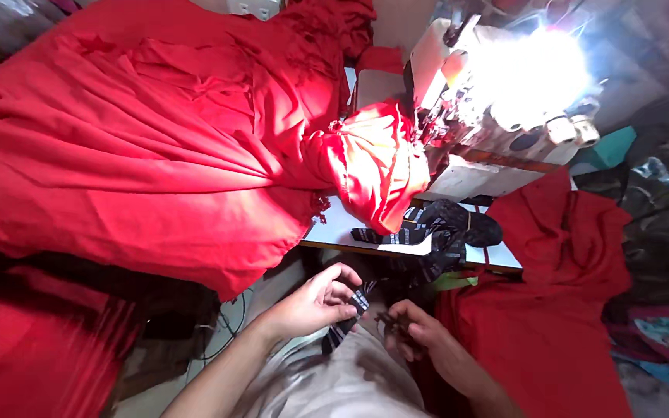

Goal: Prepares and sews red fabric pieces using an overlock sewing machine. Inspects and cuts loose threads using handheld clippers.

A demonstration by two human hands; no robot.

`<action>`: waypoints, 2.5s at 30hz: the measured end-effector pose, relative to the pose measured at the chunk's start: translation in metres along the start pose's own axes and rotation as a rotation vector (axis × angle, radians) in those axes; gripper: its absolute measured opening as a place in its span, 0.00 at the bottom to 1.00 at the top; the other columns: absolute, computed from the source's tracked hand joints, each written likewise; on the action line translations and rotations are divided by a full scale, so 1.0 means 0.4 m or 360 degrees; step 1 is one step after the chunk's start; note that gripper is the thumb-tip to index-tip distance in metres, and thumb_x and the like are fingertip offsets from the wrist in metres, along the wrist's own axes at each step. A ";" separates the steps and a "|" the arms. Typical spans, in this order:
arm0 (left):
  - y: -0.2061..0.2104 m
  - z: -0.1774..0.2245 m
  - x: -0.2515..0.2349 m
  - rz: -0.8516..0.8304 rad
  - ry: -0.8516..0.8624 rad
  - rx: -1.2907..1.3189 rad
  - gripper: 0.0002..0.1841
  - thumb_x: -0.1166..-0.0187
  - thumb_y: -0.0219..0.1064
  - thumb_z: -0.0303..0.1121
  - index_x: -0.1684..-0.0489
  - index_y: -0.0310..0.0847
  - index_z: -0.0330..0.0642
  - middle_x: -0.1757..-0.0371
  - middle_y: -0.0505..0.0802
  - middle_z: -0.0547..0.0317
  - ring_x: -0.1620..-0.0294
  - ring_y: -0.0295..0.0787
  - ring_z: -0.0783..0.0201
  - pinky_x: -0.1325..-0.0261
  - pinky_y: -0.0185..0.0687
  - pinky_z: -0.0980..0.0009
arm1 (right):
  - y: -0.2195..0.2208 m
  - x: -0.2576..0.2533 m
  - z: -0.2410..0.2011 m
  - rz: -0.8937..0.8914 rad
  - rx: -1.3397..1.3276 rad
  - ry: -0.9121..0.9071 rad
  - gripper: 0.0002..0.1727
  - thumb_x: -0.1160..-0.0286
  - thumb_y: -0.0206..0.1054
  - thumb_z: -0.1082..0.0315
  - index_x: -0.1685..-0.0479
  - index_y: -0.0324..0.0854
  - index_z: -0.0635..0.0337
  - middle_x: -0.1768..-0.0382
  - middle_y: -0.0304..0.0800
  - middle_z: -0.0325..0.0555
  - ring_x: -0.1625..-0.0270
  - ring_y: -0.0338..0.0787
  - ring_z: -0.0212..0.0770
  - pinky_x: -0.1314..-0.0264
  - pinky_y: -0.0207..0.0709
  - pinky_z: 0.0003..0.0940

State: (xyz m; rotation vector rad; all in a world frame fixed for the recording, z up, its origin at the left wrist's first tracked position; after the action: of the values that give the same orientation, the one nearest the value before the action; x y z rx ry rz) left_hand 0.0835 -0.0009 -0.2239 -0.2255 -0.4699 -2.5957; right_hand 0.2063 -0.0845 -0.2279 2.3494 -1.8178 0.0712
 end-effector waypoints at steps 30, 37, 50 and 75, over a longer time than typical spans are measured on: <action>0.048 0.097 0.029 -0.0264 0.0215 -0.0549 0.31 0.33 0.75 0.19 0.25 0.77 0.34 0.32 0.89 0.54 0.59 0.88 0.82 0.60 0.85 0.85 | 0.122 -0.048 0.024 -0.0217 -0.0790 0.0398 0.07 0.16 0.59 0.61 0.62 0.82 0.45 0.76 0.85 0.27 0.85 0.70 0.14 0.84 0.60 0.10; 0.047 0.100 0.029 -0.0238 0.0206 -0.0524 0.31 0.33 0.75 0.18 0.25 0.76 0.34 0.29 0.87 0.54 0.60 0.89 0.82 0.61 0.85 0.85 | 0.118 -0.048 0.021 -0.0176 -0.0814 0.0362 0.07 0.16 0.60 0.62 0.62 0.82 0.44 0.76 0.85 0.26 0.85 0.69 0.13 0.85 0.58 0.09; 0.049 0.087 0.026 -0.0213 0.0141 -0.0547 0.31 0.32 0.73 0.18 0.23 0.75 0.34 0.28 0.86 0.53 0.60 0.90 0.80 0.60 0.87 0.82 | 0.122 -0.074 0.026 -0.0108 -0.0850 0.0367 0.04 0.18 0.60 0.64 0.60 0.80 0.48 0.75 0.86 0.28 0.84 0.70 0.14 0.84 0.61 0.10; -0.019 0.197 0.054 0.0110 0.0612 -0.0528 0.34 0.31 0.73 0.22 0.21 0.66 0.37 0.57 0.97 0.69 0.59 0.95 0.76 0.52 0.91 0.80 | -0.394 -0.038 -0.300 0.1366 0.1917 -0.0650 0.20 0.21 0.66 0.54 0.43 0.93 0.58 0.50 0.89 0.58 0.53 0.89 0.54 0.56 0.81 0.52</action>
State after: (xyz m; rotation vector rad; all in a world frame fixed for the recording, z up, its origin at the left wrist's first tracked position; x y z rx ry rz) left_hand 0.0668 0.0250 -0.1477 0.1463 0.1035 -2.5507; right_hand 0.3624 -0.0123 -0.1284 1.8219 -3.5713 1.1313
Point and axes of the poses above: each hand's wrist, its own x-axis away from the middle knuckle, its own y-axis out of the palm, z = x × y, the point moved 10 cm from there along -x, towards the middle knuckle
